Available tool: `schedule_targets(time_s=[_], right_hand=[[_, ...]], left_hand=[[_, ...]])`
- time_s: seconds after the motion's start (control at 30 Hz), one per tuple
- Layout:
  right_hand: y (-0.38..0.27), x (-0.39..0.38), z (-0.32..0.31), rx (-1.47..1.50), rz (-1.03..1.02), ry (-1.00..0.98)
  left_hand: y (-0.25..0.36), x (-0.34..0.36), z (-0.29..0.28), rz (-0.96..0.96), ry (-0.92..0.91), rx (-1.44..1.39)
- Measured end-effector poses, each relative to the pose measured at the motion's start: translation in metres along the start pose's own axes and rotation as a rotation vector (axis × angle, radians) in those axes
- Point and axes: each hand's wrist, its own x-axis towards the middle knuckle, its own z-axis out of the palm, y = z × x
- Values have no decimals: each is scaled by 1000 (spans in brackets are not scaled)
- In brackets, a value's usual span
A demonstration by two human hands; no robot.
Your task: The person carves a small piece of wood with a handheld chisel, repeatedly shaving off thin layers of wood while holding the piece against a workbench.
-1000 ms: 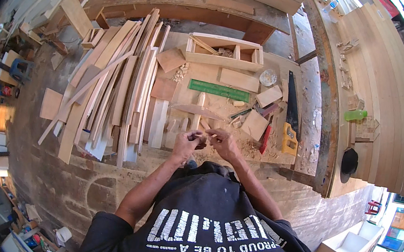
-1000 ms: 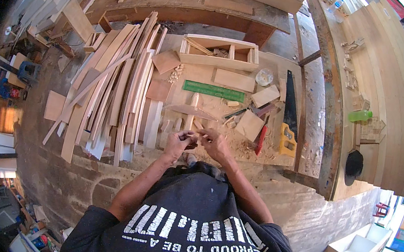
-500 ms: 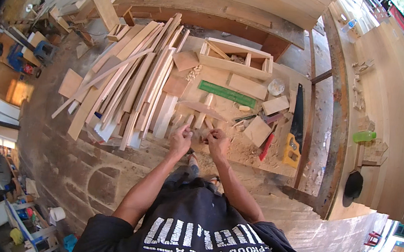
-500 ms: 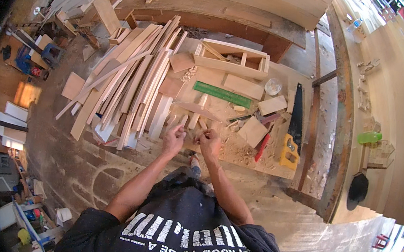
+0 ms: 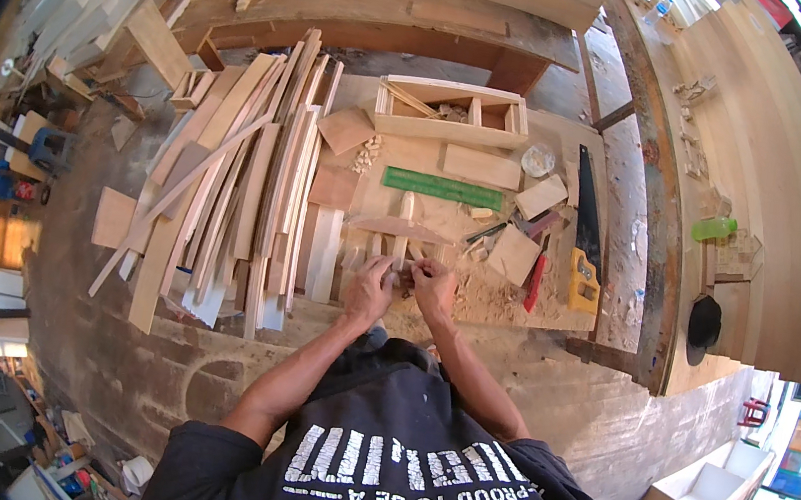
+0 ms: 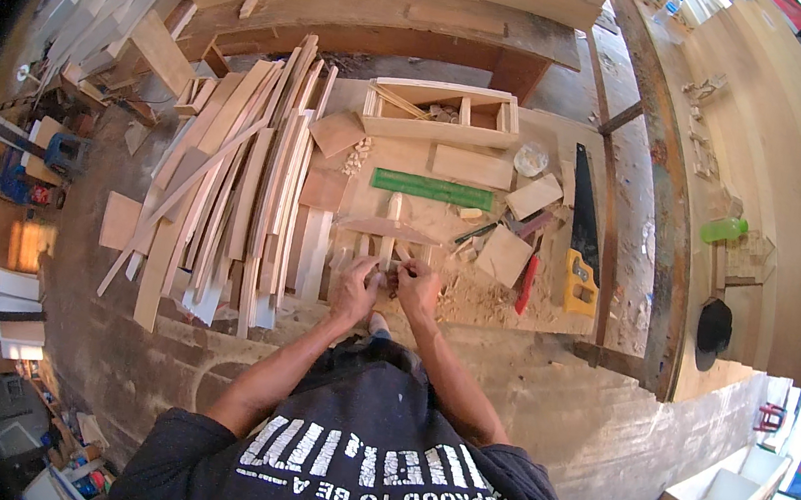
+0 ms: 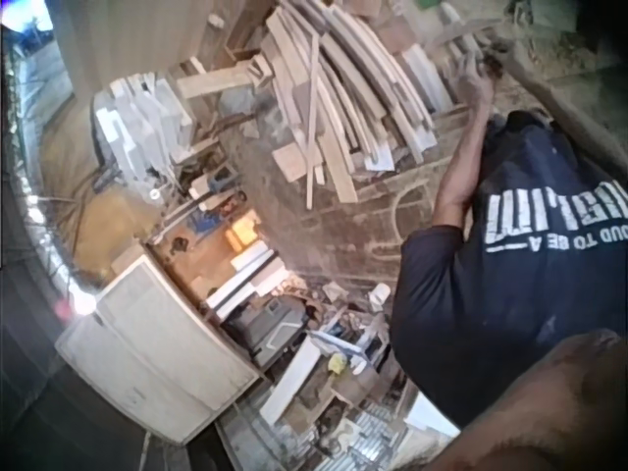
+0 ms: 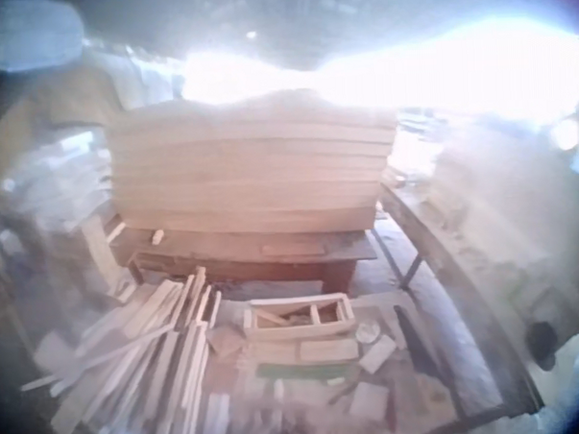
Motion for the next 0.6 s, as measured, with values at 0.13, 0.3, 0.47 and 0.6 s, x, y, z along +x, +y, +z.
schedule_targets(time_s=[0.13,0.3,0.47,0.6], right_hand=[[15,5,1,-4,16,12],[-29,-14,5,42,112,30],[10,2,4,-49,10,62],[0,-5,2,23,80,20]], left_hand=[[-9,4,1,55,8,-54],[-12,4,-2,52,16,-66],[-3,4,-6,16,-6,-50],[-6,1,-3,28,38,-37]])
